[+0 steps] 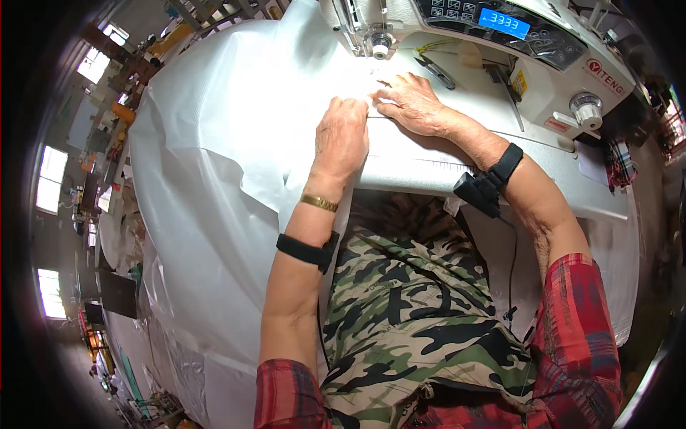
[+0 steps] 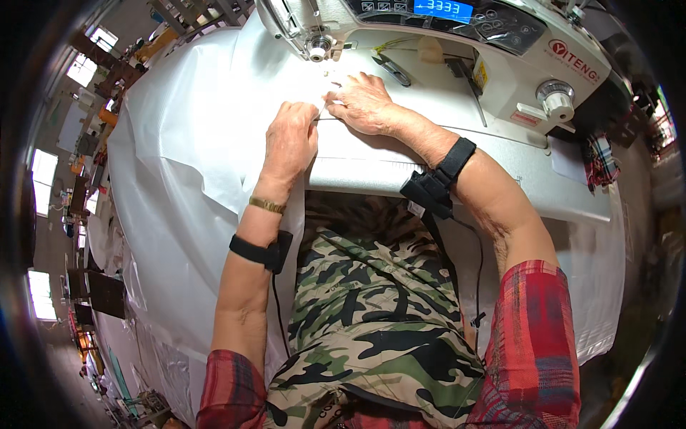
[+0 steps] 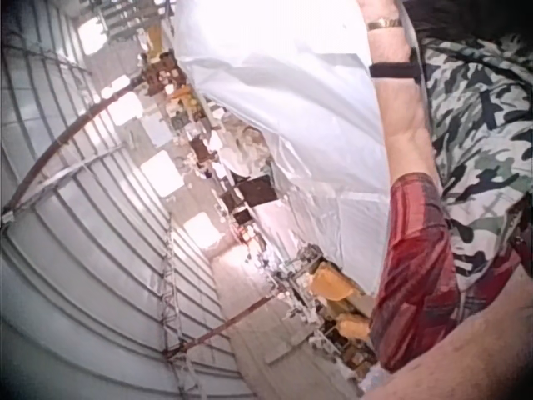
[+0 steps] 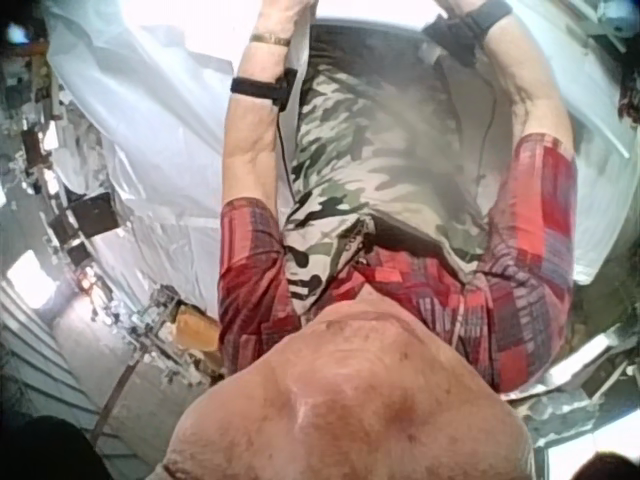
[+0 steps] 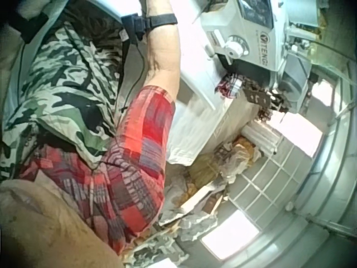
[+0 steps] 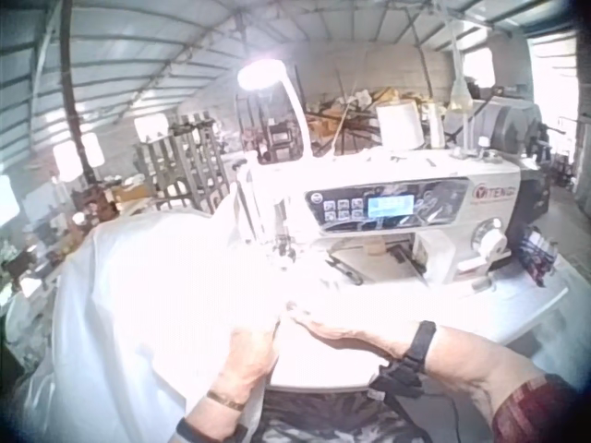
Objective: Sewing and joining large white plastic sheets and film using an industrial sewing machine in a factory setting.
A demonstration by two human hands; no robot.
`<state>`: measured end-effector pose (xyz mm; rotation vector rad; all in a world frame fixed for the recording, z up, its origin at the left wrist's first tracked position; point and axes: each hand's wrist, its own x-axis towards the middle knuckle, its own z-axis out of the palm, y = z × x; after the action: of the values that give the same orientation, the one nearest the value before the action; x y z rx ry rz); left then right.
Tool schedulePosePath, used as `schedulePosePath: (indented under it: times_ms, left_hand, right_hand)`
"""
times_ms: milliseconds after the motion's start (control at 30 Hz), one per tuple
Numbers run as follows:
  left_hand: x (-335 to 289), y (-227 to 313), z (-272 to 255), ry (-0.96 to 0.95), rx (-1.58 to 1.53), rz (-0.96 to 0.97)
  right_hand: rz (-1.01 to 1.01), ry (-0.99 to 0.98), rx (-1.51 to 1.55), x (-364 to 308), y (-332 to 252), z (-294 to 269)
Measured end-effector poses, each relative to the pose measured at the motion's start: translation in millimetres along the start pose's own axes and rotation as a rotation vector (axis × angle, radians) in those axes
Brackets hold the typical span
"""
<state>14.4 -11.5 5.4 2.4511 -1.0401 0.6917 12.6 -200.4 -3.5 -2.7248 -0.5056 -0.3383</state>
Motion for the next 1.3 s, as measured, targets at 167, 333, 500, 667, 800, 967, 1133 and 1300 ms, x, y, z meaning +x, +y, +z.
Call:
schedulePosePath:
  times_ms: [167, 333, 500, 667, 800, 967, 1133, 1300]
  left_hand:
    - [-23.7, 18.3, -20.0, -0.041, 0.043, -0.039]
    - [-21.5, 10.2, -23.0, -0.084, -0.008, 0.014]
    - [-16.2, 4.3, -17.1, -0.064, -0.051, 0.033]
    - [-4.2, -3.0, -7.7, -0.048, -0.082, 0.044]
    - [8.8, -6.1, 1.1, -0.022, -0.073, 0.046]
    - [12.7, -6.1, 7.2, 0.014, -0.061, -0.003]
    - [12.0, -9.7, 7.4, 0.015, -0.05, -0.013]
    - [20.2, -7.6, 12.5, 0.024, -0.06, -0.021]
  right_hand:
    - [0.004, -0.055, -0.005, -1.5, -3.4, -7.3]
    - [0.013, -0.138, -0.06, -2.6, -17.9, -19.0]
    - [-0.022, -0.043, -0.071, -3.9, -10.3, -9.6]
    - [-0.012, -0.044, -0.101, -2.6, -8.1, -7.6]
    - [-0.015, -0.031, -0.102, -0.4, -6.8, -7.9]
    - [-0.035, -0.024, -0.104, -0.9, -10.3, -12.2]
    - [0.013, -0.123, -0.092, 2.4, -18.6, -20.1]
    - [-0.027, -0.023, -0.11, -1.1, -9.0, -14.3]
